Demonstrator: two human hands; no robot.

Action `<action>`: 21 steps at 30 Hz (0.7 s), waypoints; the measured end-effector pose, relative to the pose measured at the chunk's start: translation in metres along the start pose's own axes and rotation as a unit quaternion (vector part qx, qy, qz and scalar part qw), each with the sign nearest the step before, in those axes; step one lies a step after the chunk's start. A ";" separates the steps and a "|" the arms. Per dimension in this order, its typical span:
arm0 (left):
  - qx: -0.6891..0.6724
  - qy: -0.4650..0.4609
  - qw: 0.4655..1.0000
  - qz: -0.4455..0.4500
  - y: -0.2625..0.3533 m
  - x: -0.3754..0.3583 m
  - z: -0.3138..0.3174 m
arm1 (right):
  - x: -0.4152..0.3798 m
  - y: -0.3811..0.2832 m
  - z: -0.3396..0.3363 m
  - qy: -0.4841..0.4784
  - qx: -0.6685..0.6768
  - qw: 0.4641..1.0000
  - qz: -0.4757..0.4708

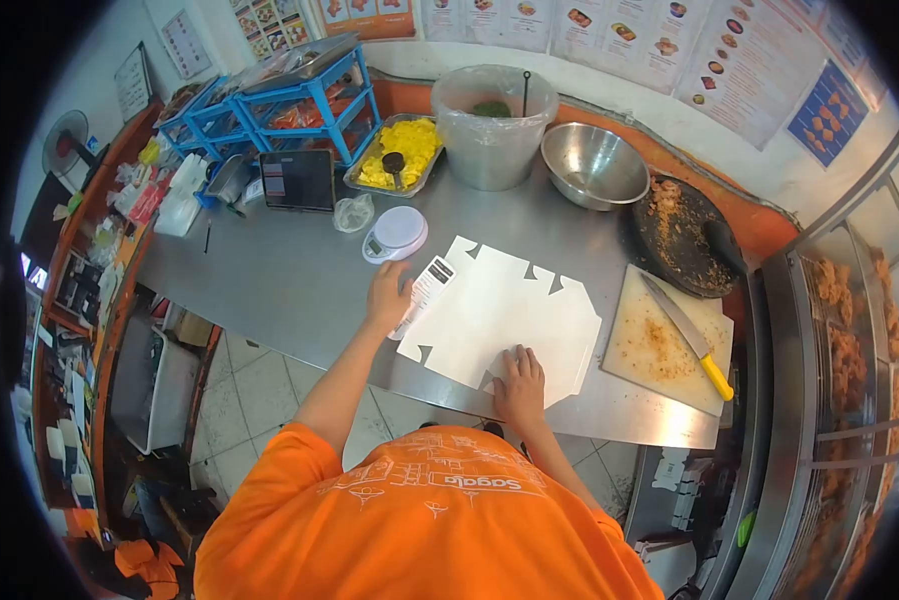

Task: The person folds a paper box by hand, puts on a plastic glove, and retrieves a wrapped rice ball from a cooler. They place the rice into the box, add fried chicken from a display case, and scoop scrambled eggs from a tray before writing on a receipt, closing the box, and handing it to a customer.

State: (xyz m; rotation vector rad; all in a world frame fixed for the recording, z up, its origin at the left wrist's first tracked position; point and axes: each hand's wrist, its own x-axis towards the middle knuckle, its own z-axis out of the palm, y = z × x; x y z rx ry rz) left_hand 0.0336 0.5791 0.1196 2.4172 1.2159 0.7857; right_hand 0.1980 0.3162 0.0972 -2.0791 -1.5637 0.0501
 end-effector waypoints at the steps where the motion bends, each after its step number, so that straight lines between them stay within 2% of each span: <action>1: 0.045 -0.047 0.998 0.007 0.014 -0.011 -0.004 | 0.000 -0.006 -0.005 -0.025 0.007 0.999 0.018; 2: 0.090 -0.093 0.992 0.013 0.027 -0.023 -0.006 | -0.001 -0.009 -0.010 -0.051 0.015 0.998 0.036; 3: 0.088 -0.095 0.991 0.017 0.039 -0.037 -0.003 | -0.003 -0.010 -0.014 -0.049 0.013 0.998 0.040; 5: 0.151 0.014 0.986 -0.075 0.052 -0.060 -0.001 | -0.005 -0.014 -0.016 -0.079 0.024 0.994 0.066; 6: 0.149 0.036 0.982 -0.109 0.042 -0.064 0.009 | -0.009 -0.015 -0.015 -0.078 0.025 0.994 0.068; 9: 0.108 -0.019 0.989 -0.103 0.006 -0.052 0.017 | -0.013 -0.013 -0.016 -0.068 0.023 0.997 0.041; 10: 0.108 -0.013 0.988 -0.107 0.013 -0.043 0.003 | -0.014 -0.012 -0.015 -0.062 0.024 0.997 0.039; 12: 0.191 -0.181 0.956 -0.133 0.025 -0.027 -0.025 | -0.014 -0.011 -0.014 -0.057 0.026 0.998 0.030; 16: 0.267 -0.223 0.925 -0.153 0.003 -0.032 -0.033 | -0.017 -0.010 -0.014 -0.049 0.030 0.998 0.025; 18: 0.266 -0.258 0.892 -0.257 -0.004 -0.048 -0.045 | -0.016 -0.009 -0.013 -0.047 0.029 0.998 0.019; 19: 0.266 -0.255 0.892 -0.261 0.004 -0.048 -0.064 | -0.016 -0.008 -0.012 -0.036 0.021 0.999 0.010; 21: 0.243 -0.391 0.848 -0.261 0.029 -0.053 -0.111 | -0.014 -0.009 -0.013 -0.029 0.016 0.999 -0.001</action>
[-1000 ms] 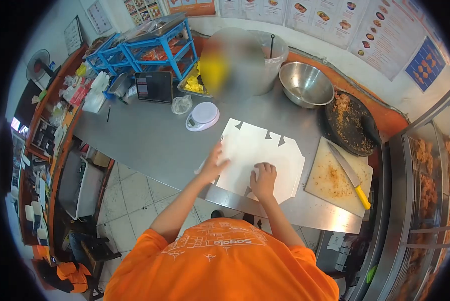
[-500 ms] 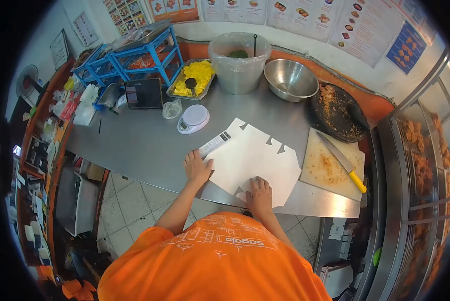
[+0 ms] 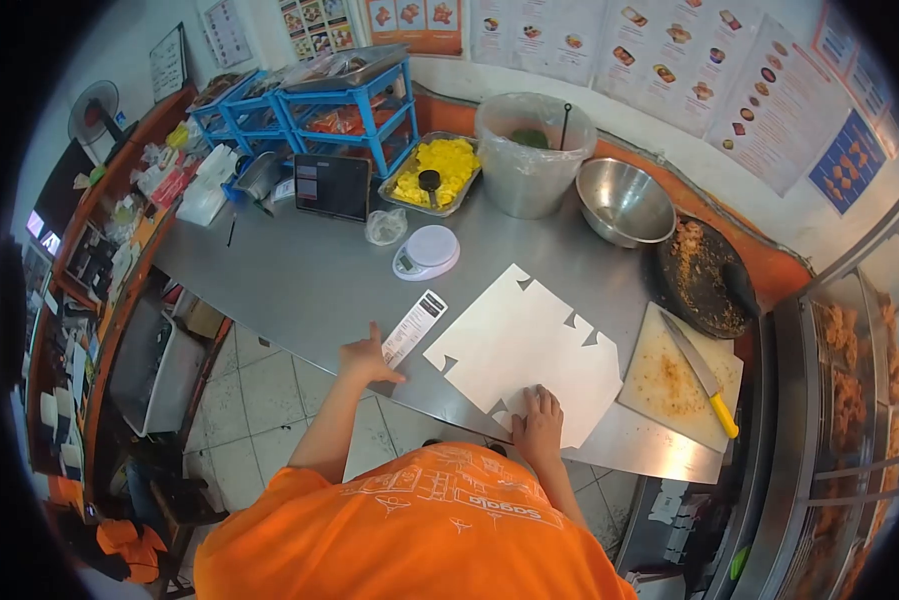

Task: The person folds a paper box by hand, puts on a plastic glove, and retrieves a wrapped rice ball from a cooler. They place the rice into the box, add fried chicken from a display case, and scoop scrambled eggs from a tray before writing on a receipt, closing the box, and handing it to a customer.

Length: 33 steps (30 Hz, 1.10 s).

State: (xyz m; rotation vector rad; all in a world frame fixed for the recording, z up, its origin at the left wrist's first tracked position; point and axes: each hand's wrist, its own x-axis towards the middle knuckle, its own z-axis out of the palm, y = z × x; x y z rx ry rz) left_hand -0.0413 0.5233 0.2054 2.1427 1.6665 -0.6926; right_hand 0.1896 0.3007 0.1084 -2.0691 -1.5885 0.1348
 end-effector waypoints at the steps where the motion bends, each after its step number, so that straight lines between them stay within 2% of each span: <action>1: -0.001 -0.003 1.000 -0.003 -0.002 0.001 0.003 | 0.003 -0.002 -0.002 -0.002 0.016 1.000 0.020; 3: -0.045 0.188 0.979 0.066 -0.002 0.006 0.011 | 0.015 -0.007 0.000 -0.005 0.031 0.999 0.038; 4: -0.048 0.189 0.979 0.063 0.001 0.017 0.017 | 0.028 -0.009 0.003 0.016 0.037 0.998 0.039; 5: -0.093 0.249 0.942 0.203 0.007 0.033 0.026 | 0.045 -0.012 0.005 0.039 0.042 0.998 0.038; 6: -0.135 0.307 0.880 0.337 0.009 0.050 0.032 | 0.065 -0.018 0.005 0.040 0.041 0.998 0.028; 8: -0.109 0.324 0.874 0.345 0.009 0.071 0.056 | 0.116 -0.039 0.008 0.030 0.095 0.993 -0.064; 10: -0.082 0.340 0.868 0.352 0.002 0.077 0.066 | 0.172 -0.061 0.022 0.013 0.101 0.988 -0.118; 12: -0.144 0.347 0.892 0.250 -0.010 0.080 0.070 | 0.232 -0.078 0.048 -0.017 0.070 0.987 -0.144; 15: -0.168 0.338 0.896 0.234 -0.029 0.080 0.065 | 0.301 -0.109 0.080 -0.011 0.040 0.991 -0.129; 17: -0.173 0.349 0.887 0.247 -0.038 0.086 0.063 | 0.328 -0.129 0.085 -0.071 -0.088 0.994 -0.006; 18: -0.177 0.353 0.878 0.271 -0.041 0.087 0.064 | 0.340 -0.131 0.090 -0.076 -0.083 0.994 -0.011; 19: -0.178 0.350 0.881 0.265 -0.043 0.086 0.063 | 0.351 -0.128 0.094 -0.137 -0.083 0.987 0.026; 20: -0.186 0.344 0.881 0.268 -0.044 0.088 0.060 | 0.356 -0.124 0.099 -0.196 -0.084 0.975 0.065; 23: -0.195 0.339 0.880 0.269 -0.042 0.098 0.059 | 0.356 -0.125 0.101 -0.194 -0.130 0.972 0.025; 27: -0.192 0.347 0.880 0.262 -0.038 0.107 0.056 | 0.356 -0.125 0.099 -0.206 -0.137 0.969 0.020; 29: -0.197 0.351 0.877 0.262 -0.036 0.111 0.053 | 0.361 -0.114 0.104 -0.197 -0.086 0.976 0.019; 33: -0.238 0.357 0.862 0.270 -0.031 0.123 0.051 | 0.355 -0.108 0.097 -0.226 -0.065 0.972 -0.006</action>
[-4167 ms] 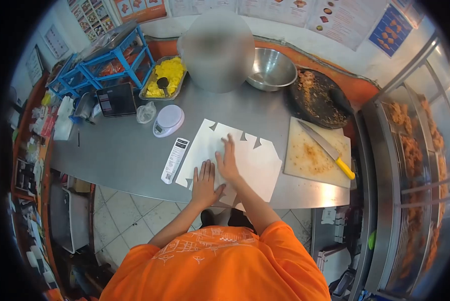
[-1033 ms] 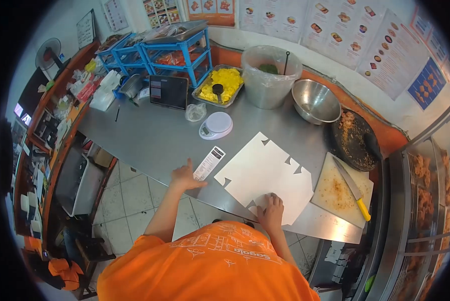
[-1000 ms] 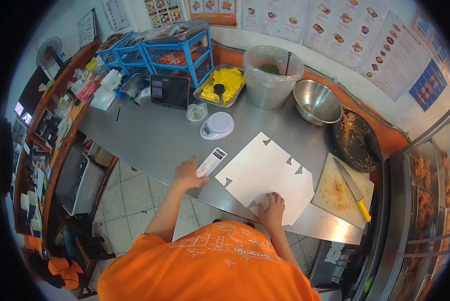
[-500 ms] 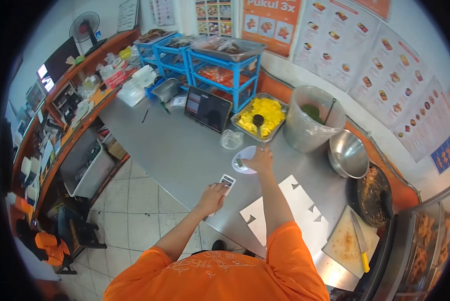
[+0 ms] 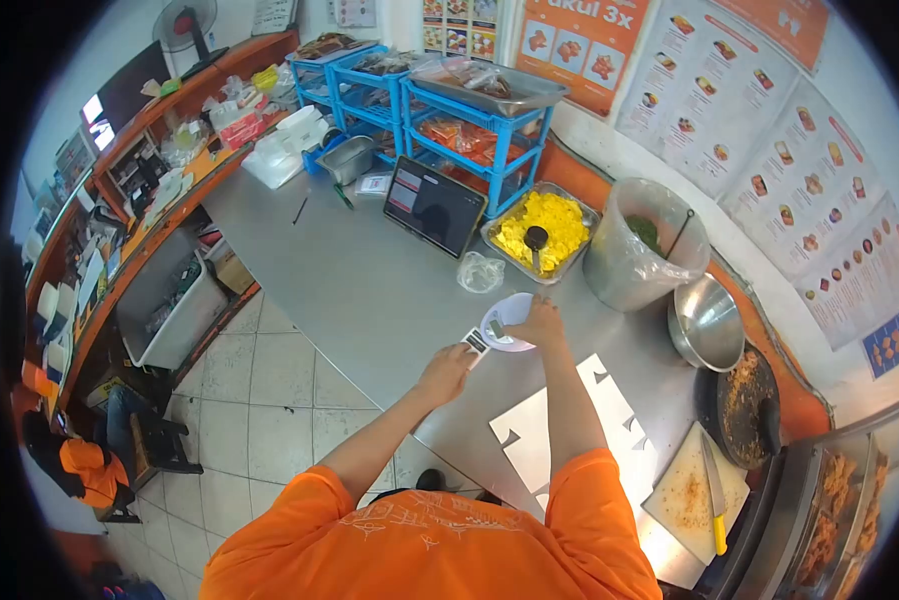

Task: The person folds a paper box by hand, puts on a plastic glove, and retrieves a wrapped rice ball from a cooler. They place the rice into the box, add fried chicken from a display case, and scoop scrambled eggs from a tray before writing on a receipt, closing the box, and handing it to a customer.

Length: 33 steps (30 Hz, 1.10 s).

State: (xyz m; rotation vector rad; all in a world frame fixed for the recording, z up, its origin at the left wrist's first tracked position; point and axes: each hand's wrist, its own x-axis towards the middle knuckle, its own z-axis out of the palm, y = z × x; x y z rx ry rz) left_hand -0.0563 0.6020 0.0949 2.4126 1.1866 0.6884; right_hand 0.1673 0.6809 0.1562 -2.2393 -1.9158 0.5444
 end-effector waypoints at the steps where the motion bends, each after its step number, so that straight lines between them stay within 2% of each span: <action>1: -0.004 -0.007 1.000 0.006 0.002 0.002 0.001 | -0.005 -0.002 0.002 0.019 0.011 1.000 -0.010; 3: 0.033 0.022 0.999 0.015 0.003 0.006 -0.001 | -0.016 0.014 0.003 0.041 0.027 0.999 0.000; 4: 0.027 0.009 0.999 0.026 0.010 0.008 -0.011 | -0.017 0.027 0.008 0.128 0.033 0.991 -0.033; 5: -0.002 -0.008 1.000 -0.017 0.016 0.008 -0.020 | -0.022 0.041 0.015 0.212 0.036 0.974 -0.065; 6: -0.031 -0.028 0.997 -0.064 0.030 0.005 -0.028 | -0.040 0.048 0.010 0.328 0.065 0.942 -0.041; 7: -0.037 -0.042 0.997 -0.057 0.045 0.006 -0.035 | -0.065 0.054 -0.003 0.326 0.062 0.943 -0.025; 9: -0.017 -0.213 0.962 -0.172 0.071 0.005 -0.042 | -0.114 0.070 -0.027 0.249 0.140 0.947 0.150; 10: -0.020 -0.226 0.959 -0.168 0.081 -0.007 -0.029 | -0.136 0.084 -0.020 0.244 0.138 0.946 0.163; 12: -0.045 -0.045 0.995 -0.074 0.100 -0.022 0.001 | -0.180 0.110 0.000 0.189 0.140 0.949 0.211; 13: -0.047 -0.050 0.995 -0.068 0.107 -0.023 0.010 | -0.200 0.122 0.022 0.230 0.081 0.958 0.150; 14: -0.059 -0.093 0.989 -0.098 0.115 -0.024 0.019 | -0.219 0.124 0.033 0.229 0.104 0.959 0.128; 15: -0.069 -0.135 0.980 -0.127 0.120 -0.023 0.026 | -0.232 0.132 0.047 0.162 0.212 0.957 0.109; 16: -0.116 -0.135 0.973 -0.150 0.124 -0.019 0.031 | -0.247 0.125 0.046 0.154 0.272 0.942 0.123; 17: -0.117 -0.135 0.974 -0.141 0.123 -0.015 0.032 | -0.258 0.121 0.041 0.147 0.330 0.923 0.134; 19: -0.266 -0.109 0.958 -0.022 0.126 0.000 0.013 | -0.264 0.132 0.023 0.293 0.258 0.903 0.179; 20: -0.300 -0.075 0.951 0.021 0.142 0.006 -0.017 | -0.264 0.154 0.018 0.381 0.159 0.900 0.143; 21: -0.314 -0.115 0.941 0.049 0.150 0.013 -0.043 | -0.272 0.148 -0.015 0.425 0.183 0.872 0.157; 22: -0.327 -0.155 0.929 0.076 0.154 0.020 -0.067 | -0.277 0.153 -0.042 0.439 0.140 0.878 0.132; 23: -0.321 -0.156 0.927 0.117 0.156 0.026 -0.085 | -0.282 0.157 -0.070 0.445 0.140 0.874 0.137; 24: -0.316 -0.155 0.923 0.159 0.159 0.032 -0.103 | -0.287 0.161 -0.098 0.354 0.286 0.888 0.072; 25: -0.313 -0.156 0.922 0.166 0.164 0.037 -0.122 | -0.292 0.163 -0.119 0.250 0.420 0.872 0.000; 26: -0.306 -0.175 0.918 0.183 0.170 0.041 -0.141 | -0.294 0.163 -0.136 0.257 0.420 0.871 -0.002; 28: -0.296 -0.190 0.914 0.202 0.168 0.045 -0.157 | -0.301 0.162 -0.158 0.037 0.481 0.875 -0.042; 29: -0.370 -0.167 0.907 0.114 0.165 0.046 -0.162 | -0.307 0.159 -0.162 0.040 0.480 0.875 -0.045; 30: -0.439 -0.141 0.887 0.025 0.165 0.046 -0.164 | -0.314 0.153 -0.163 0.075 0.476 0.876 -0.003; 31: -0.439 -0.136 0.888 0.028 0.168 0.043 -0.164 | -0.318 0.148 -0.162 0.109 0.470 0.875 0.038; 32: -0.634 -0.155 0.756 0.060 0.171 0.037 -0.161 | -0.318 0.145 -0.152 0.169 0.477 0.858 0.084; 33: -0.791 -0.168 0.581 0.092 0.171 0.031 -0.156 | -0.322 0.139 -0.149 0.172 0.476 0.859 0.077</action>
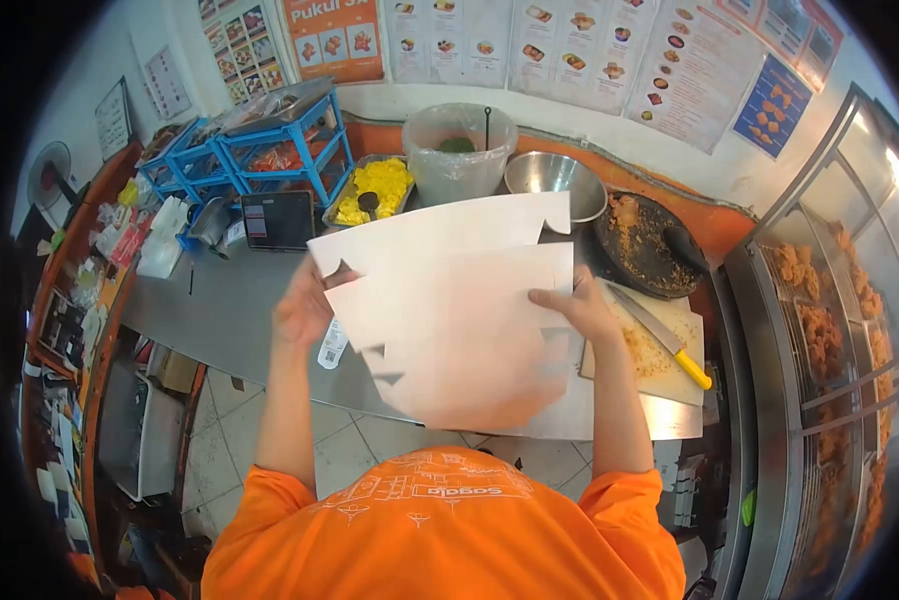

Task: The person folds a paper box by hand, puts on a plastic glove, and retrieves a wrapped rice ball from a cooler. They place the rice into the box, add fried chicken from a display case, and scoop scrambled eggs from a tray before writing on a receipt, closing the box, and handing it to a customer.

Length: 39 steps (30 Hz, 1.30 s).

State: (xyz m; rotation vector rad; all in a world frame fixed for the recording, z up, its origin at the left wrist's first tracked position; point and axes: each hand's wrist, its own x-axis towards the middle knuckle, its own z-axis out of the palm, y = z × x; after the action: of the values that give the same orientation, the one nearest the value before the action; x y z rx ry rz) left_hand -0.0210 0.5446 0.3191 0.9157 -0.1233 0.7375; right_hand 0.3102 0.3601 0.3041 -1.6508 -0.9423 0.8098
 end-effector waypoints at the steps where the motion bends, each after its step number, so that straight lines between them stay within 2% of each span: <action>1: -0.002 -0.005 1.000 -0.028 -0.013 -0.007 -0.012 | -0.007 -0.001 0.005 0.014 0.026 1.000 0.007; 2: 0.002 -0.007 1.000 -0.024 -0.020 -0.015 -0.023 | -0.014 0.001 0.008 0.027 0.052 0.998 0.015; 4: 0.142 0.082 0.985 -0.052 -0.029 -0.020 -0.016 | -0.024 0.017 0.010 0.028 0.075 0.997 0.009; 5: 0.104 0.092 0.990 0.013 -0.039 -0.020 -0.022 | -0.029 0.028 0.009 0.018 0.117 0.993 0.015; 6: 0.103 0.097 0.990 0.015 -0.048 -0.024 -0.026 | -0.035 0.033 0.009 0.010 0.160 0.987 0.023; 8: -0.048 0.037 0.997 -0.040 -0.061 -0.032 -0.032 | -0.043 0.038 0.015 -0.001 0.171 0.985 0.038; 9: -0.048 0.039 0.997 -0.041 -0.067 -0.040 -0.034 | -0.044 0.044 0.017 0.013 0.152 0.986 0.071; 11: 0.058 0.020 0.983 -0.172 -0.076 -0.054 -0.037 | -0.050 0.048 0.019 0.029 0.133 0.985 0.103; 12: 0.058 0.021 0.983 -0.172 -0.075 -0.052 -0.031 | -0.054 0.049 0.020 0.014 0.136 0.987 0.085; 14: 0.138 0.141 0.948 -0.250 -0.072 -0.044 -0.006 | -0.061 0.050 0.024 -0.006 0.141 0.988 0.068; 15: 0.139 0.146 0.947 -0.249 -0.072 -0.046 0.004 | -0.065 0.048 0.027 -0.001 0.181 0.981 0.067; 17: 0.191 0.190 0.944 -0.188 -0.077 -0.048 0.022 | -0.075 0.042 0.034 0.003 0.221 0.973 0.066; 18: 0.192 0.191 0.944 -0.187 -0.080 -0.045 0.031 | -0.080 0.036 0.042 0.049 0.191 0.980 0.018; 19: 0.225 0.261 0.929 -0.134 -0.085 -0.042 0.041 | -0.083 0.031 0.052 0.095 0.160 0.982 -0.029; 20: 0.255 0.331 0.905 -0.081 -0.092 -0.040 0.049 | -0.085 0.030 0.065 0.094 0.160 0.982 -0.029; 21: 0.251 0.335 0.908 -0.024 -0.103 -0.040 0.056 | -0.088 0.028 0.082 0.148 0.162 0.975 -0.042; 22: 0.250 0.336 0.908 -0.025 -0.115 -0.038 0.064 | -0.090 0.026 0.097 0.203 0.163 0.964 -0.054; 23: 0.322 0.316 0.892 0.034 -0.128 -0.035 0.072 | -0.091 0.023 0.112 0.204 0.162 0.964 -0.054; 24: 0.391 0.293 0.867 0.094 -0.137 -0.033 0.077 | -0.088 0.019 0.127 0.226 0.114 0.959 -0.125; 25: 0.390 0.293 0.868 0.095 -0.144 -0.035 0.080 | -0.085 0.017 0.132 0.246 0.066 0.948 -0.194; 26: 0.420 0.266 0.863 0.089 -0.151 -0.038 0.082 | -0.082 0.018 0.130 0.246 0.065 0.947 -0.194; 28: 0.449 0.237 0.857 0.082 -0.154 -0.038 0.080 | -0.072 0.018 0.120 0.184 0.052 0.967 -0.168; 29: 0.400 0.258 0.876 0.082 -0.152 -0.035 0.077 | -0.065 0.015 0.113 0.202 -0.093 0.963 -0.152; 30: 0.349 0.278 0.891 0.081 -0.149 -0.032 0.075 | -0.065 0.012 0.112 0.204 -0.093 0.963 -0.150; 31: 0.330 0.299 0.893 0.064 -0.142 -0.029 0.072 | -0.065 0.006 0.112 0.315 -0.238 0.891 -0.225; 32: 0.330 0.298 0.893 0.068 -0.137 -0.027 0.074 | -0.064 -0.001 0.113 0.413 -0.371 0.779 -0.293; 33: 0.245 0.311 0.917 0.054 -0.127 -0.025 0.083 | -0.069 -0.009 0.117 0.411 -0.292 0.797 -0.331; 34: 0.158 0.322 0.933 0.037 -0.119 -0.024 0.091 | -0.078 -0.021 0.120 0.413 -0.290 0.797 -0.333; 35: 0.111 0.267 0.957 0.008 -0.114 -0.028 0.095 | -0.090 -0.035 0.122 0.254 -0.280 0.852 -0.362; 36: 0.112 0.264 0.958 0.006 -0.114 -0.034 0.095 | -0.097 -0.041 0.122 0.088 -0.263 0.883 -0.379; 37: 0.076 0.152 0.985 -0.020 -0.115 -0.042 0.094 | -0.098 -0.034 0.124 0.091 -0.263 0.884 -0.376; 38: 0.038 0.037 0.998 -0.046 -0.115 -0.047 0.093 | -0.095 -0.024 0.126 0.072 -0.201 0.911 -0.354; 39: 0.043 0.013 0.999 -0.022 -0.105 -0.047 0.099 | -0.093 -0.023 0.126 0.052 -0.138 0.932 -0.331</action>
State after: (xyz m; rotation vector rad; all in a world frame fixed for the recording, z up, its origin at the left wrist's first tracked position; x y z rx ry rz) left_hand 0.0300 0.4047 0.2905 0.9877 -0.0499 0.7182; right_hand 0.1533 0.3371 0.3002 -1.4374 -1.4718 0.1304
